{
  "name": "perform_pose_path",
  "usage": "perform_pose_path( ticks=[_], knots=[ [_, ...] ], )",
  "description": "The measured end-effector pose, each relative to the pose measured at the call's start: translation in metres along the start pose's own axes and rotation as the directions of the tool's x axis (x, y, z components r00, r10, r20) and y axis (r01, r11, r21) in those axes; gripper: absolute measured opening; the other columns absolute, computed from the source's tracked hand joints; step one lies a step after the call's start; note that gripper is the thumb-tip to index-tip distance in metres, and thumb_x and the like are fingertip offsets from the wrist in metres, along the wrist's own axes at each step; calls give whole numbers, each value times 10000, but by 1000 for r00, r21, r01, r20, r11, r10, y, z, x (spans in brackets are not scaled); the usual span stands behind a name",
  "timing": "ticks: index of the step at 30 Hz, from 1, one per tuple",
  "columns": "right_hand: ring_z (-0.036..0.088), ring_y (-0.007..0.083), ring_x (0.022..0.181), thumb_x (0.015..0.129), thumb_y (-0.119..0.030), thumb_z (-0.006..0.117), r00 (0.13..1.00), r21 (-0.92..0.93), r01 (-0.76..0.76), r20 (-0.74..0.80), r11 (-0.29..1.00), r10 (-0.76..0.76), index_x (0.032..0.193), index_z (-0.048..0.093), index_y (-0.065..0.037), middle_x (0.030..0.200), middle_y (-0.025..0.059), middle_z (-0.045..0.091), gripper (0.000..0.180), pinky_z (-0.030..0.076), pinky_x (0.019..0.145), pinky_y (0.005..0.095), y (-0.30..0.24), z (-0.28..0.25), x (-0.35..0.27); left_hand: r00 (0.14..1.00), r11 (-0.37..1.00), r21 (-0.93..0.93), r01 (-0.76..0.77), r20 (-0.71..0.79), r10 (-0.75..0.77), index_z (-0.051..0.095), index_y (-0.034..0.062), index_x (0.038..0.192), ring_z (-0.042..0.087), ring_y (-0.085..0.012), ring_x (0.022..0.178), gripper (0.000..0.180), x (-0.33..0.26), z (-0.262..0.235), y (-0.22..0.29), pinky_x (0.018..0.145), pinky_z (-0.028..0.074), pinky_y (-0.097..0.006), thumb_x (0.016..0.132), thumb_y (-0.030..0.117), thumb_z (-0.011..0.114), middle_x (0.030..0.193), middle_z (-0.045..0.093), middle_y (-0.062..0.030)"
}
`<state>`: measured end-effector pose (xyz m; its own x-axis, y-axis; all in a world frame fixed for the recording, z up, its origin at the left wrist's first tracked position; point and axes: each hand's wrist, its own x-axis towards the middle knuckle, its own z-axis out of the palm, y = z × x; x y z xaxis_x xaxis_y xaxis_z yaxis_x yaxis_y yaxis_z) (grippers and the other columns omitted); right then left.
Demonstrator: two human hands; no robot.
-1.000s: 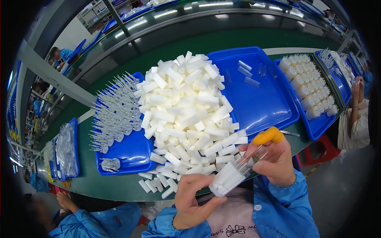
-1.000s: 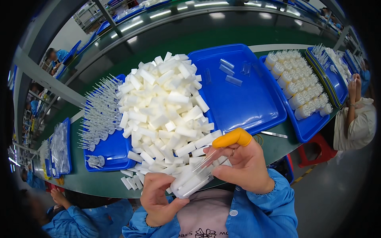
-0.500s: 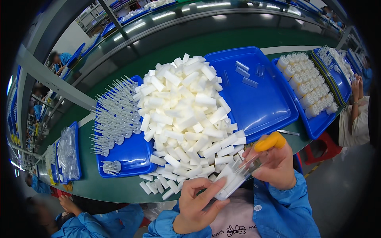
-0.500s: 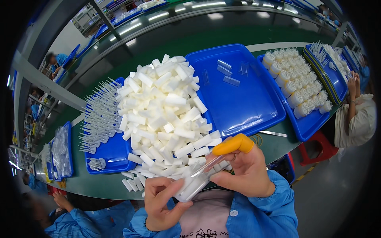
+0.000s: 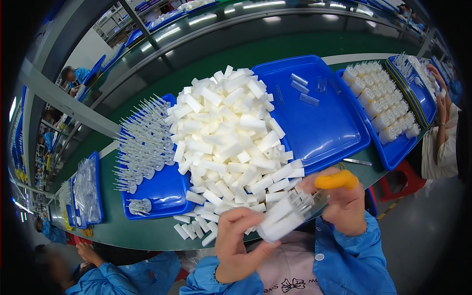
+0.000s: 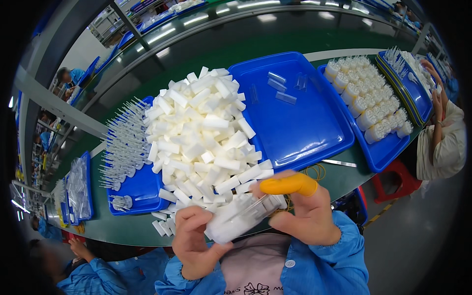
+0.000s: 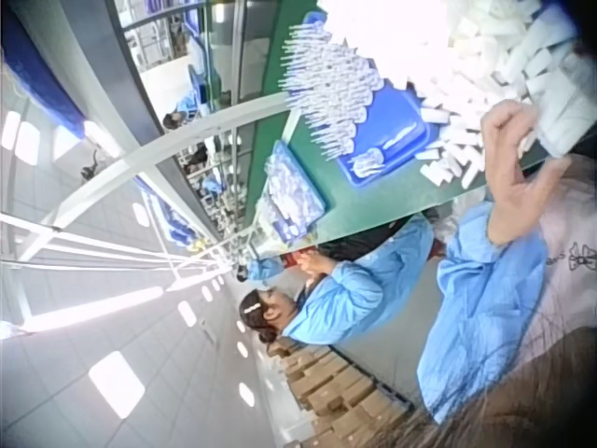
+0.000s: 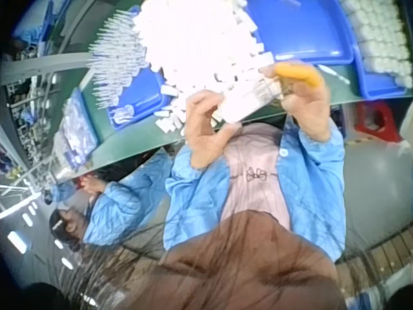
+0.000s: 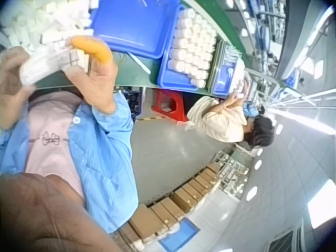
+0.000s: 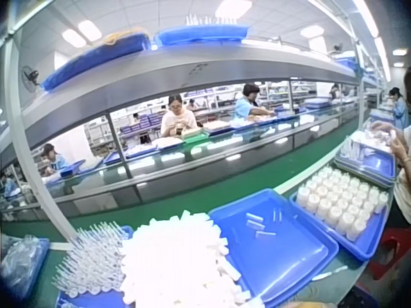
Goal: The person inserts white cylindrical components into clear plastic tubes, then secures the bundle with a rubber band and uses a metal tool to adjust the components inside the tube. The person repeats this process multiple times.
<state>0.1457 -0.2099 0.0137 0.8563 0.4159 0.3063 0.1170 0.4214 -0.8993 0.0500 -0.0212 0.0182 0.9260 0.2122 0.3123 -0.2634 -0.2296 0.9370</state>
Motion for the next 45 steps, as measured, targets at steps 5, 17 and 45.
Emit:
perform_pose_path(
  ticks=[5, 17, 45],
  knots=[
    [537, 293, 1042, 649, -39, 712, 994, -438, 111, 59, 892, -94, 924, 615, 4, 960, 88, 615, 295, 400, 894, 401, -15, -15, 12, 996, 982, -166, 87, -11, -90, 614, -17, 1065, 521, -221, 1022, 441, -1, 0, -14, 896, 440, -333, 657, 14, 779, 1161, 484, -151],
    [515, 275, 1064, 583, -52, 755, 976, -515, 186, 194, 837, -97, 767, 668, -82, 864, 9, 648, 205, 277, 997, 468, -24, 3, 7, 982, 797, -574, 187, 101, -158, 551, -34, 1103, 517, -204, 1076, 482, -6, -7, -13, 932, 451, -344, 676, -23, 774, 1152, 464, -132],
    [561, 306, 881, 750, -171, 666, 990, -969, 25, 57, -245, -127, 923, 611, -60, 938, 116, 578, 212, 439, 741, 375, 63, -123, 141, 980, 800, -589, 117, -61, -189, 540, -31, 1072, 542, -190, 968, 457, -2, -14, -21, 886, 444, -332, 676, -11, 767, 1081, 494, -116]
  ],
)
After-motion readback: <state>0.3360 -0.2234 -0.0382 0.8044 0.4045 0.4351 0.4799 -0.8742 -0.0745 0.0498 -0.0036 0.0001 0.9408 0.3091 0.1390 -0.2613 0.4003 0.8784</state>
